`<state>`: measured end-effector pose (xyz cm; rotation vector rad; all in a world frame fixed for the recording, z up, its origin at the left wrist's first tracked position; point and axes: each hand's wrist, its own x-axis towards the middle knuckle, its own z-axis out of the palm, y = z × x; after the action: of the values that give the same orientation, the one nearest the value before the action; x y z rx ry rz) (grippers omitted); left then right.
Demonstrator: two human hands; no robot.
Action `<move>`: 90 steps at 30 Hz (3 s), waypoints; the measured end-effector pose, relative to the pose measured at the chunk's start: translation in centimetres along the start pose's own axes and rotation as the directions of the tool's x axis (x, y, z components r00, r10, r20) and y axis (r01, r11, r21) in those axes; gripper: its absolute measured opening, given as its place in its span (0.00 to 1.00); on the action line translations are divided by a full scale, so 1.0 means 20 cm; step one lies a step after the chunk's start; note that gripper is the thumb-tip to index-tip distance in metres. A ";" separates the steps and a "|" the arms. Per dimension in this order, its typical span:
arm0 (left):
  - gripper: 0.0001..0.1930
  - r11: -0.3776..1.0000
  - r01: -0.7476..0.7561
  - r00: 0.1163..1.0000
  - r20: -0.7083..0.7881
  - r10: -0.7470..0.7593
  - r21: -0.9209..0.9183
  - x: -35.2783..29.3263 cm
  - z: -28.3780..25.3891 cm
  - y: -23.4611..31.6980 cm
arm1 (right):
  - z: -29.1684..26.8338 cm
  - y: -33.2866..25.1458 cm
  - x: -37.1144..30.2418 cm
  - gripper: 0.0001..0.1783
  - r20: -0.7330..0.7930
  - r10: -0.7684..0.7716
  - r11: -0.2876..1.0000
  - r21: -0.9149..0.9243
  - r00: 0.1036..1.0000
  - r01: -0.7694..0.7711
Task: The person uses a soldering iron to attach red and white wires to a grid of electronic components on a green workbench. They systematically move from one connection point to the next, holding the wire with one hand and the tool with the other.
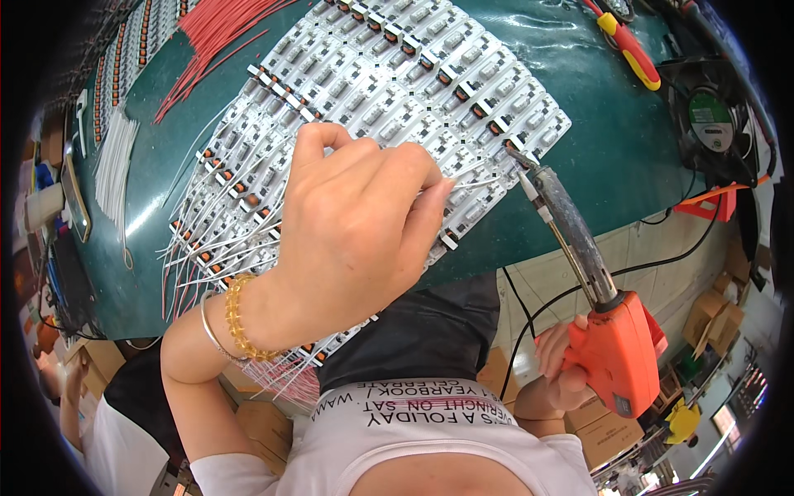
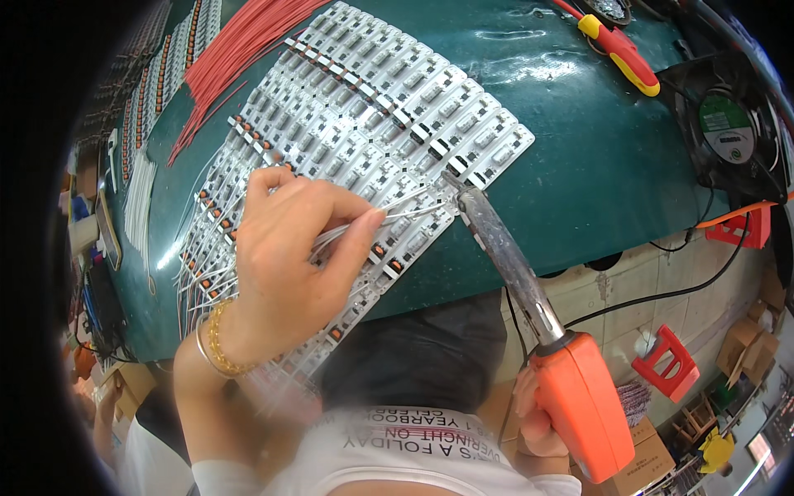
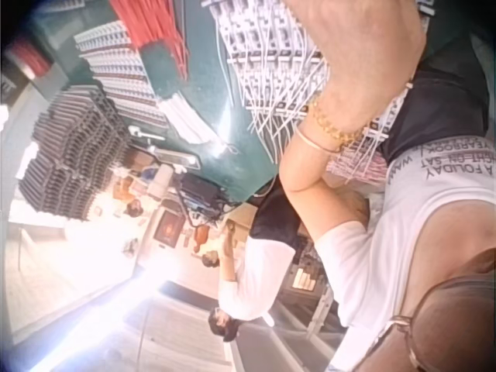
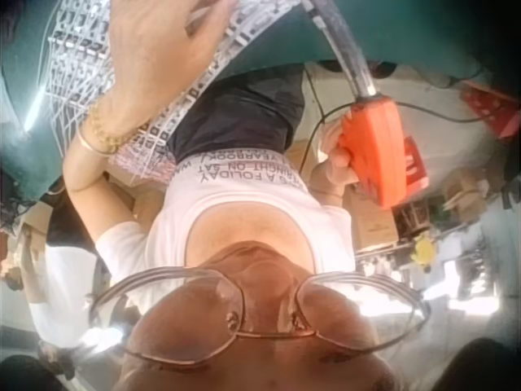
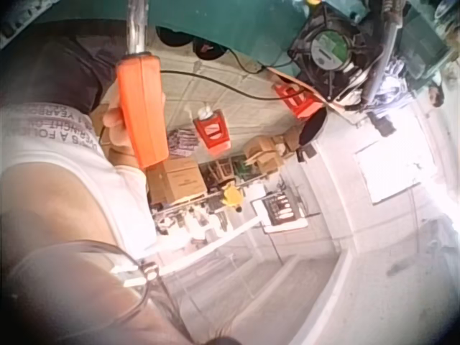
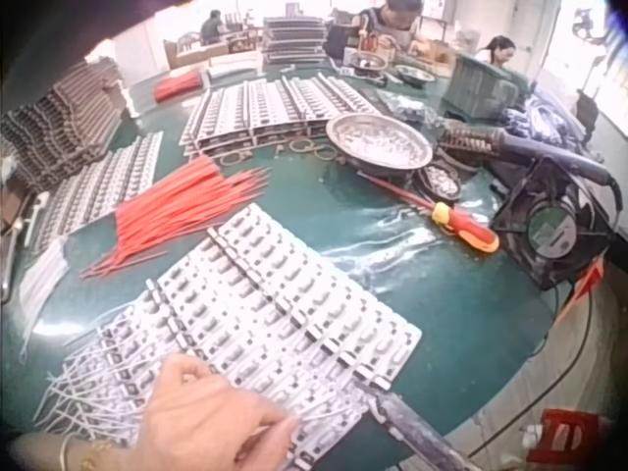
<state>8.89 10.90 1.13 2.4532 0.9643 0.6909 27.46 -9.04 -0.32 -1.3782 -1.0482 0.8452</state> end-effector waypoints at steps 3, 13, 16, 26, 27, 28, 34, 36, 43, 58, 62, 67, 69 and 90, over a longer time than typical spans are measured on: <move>0.05 1.000 0.007 1.000 0.007 -0.006 -0.009 0.00 0.00 0.00 | 0.02 -0.01 0.01 0.40 0.011 0.012 0.999 0.037 1.000 -0.013; 0.06 0.954 0.131 0.974 0.213 -0.074 -0.268 0.06 -0.09 -0.03 | 0.03 0.00 0.02 0.40 -0.038 0.027 0.995 0.097 0.999 -0.023; 0.06 0.995 0.008 1.000 0.012 -0.006 -0.094 0.03 -0.02 -0.03 | 0.06 -0.01 0.03 0.41 -0.075 0.059 0.993 0.108 0.995 -0.051; 0.07 0.996 -0.008 1.000 -0.022 0.010 0.086 0.02 -0.01 0.00 | -0.02 0.09 -0.03 0.39 -0.009 0.025 0.995 0.100 1.000 -0.024; 0.07 0.997 0.000 1.000 -0.016 0.002 0.081 0.02 -0.01 0.00 | -0.03 0.11 -0.04 0.38 -0.013 0.003 0.997 0.074 1.000 -0.002; 0.07 0.997 -0.001 1.000 -0.012 0.002 0.076 0.02 -0.01 0.00 | -0.04 0.12 -0.04 0.37 -0.007 -0.044 0.999 -0.006 0.999 0.044; 0.07 0.997 -0.001 1.000 -0.006 0.001 0.073 0.02 -0.01 -0.01 | -0.09 0.10 -0.09 0.26 0.055 0.112 0.993 -0.055 0.992 -0.109; 0.07 0.996 0.001 1.000 -0.007 0.000 0.088 0.02 -0.02 -0.01 | -0.12 0.11 -0.10 0.26 0.098 0.065 0.985 -0.163 0.993 -0.049; 0.08 0.997 -0.016 1.000 -0.020 0.018 0.075 0.02 -0.01 -0.01 | -0.05 0.12 -0.02 0.39 0.057 -0.121 0.980 -0.149 0.991 0.128; 0.06 0.991 -0.018 1.000 0.001 0.019 -0.130 0.03 -0.04 -0.05 | 0.02 0.09 0.03 0.41 -0.031 -0.045 0.999 0.024 0.999 0.046; 0.06 0.998 -0.062 0.995 -0.074 0.064 0.024 0.06 0.00 -0.07 | 0.02 0.09 0.04 0.42 -0.029 -0.035 0.999 0.018 0.999 0.036; 0.06 0.996 -0.021 0.996 -0.080 0.028 0.087 0.10 0.02 -0.09 | 0.02 0.10 0.05 0.43 -0.010 -0.021 0.999 -0.026 1.000 0.020; 0.06 0.994 -0.017 0.999 -0.050 0.022 0.110 0.10 0.02 -0.09 | 0.03 0.09 0.06 0.43 0.004 -0.010 0.999 -0.041 1.000 0.010; 0.07 0.986 -0.033 0.999 -0.031 0.039 0.163 0.12 0.05 -0.08 | -0.01 0.10 0.03 0.43 0.083 0.012 1.000 -0.020 0.996 -0.010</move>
<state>10.26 13.41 0.19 2.6143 1.0285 0.6926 28.19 -8.41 -2.31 -1.3761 -1.1160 0.9096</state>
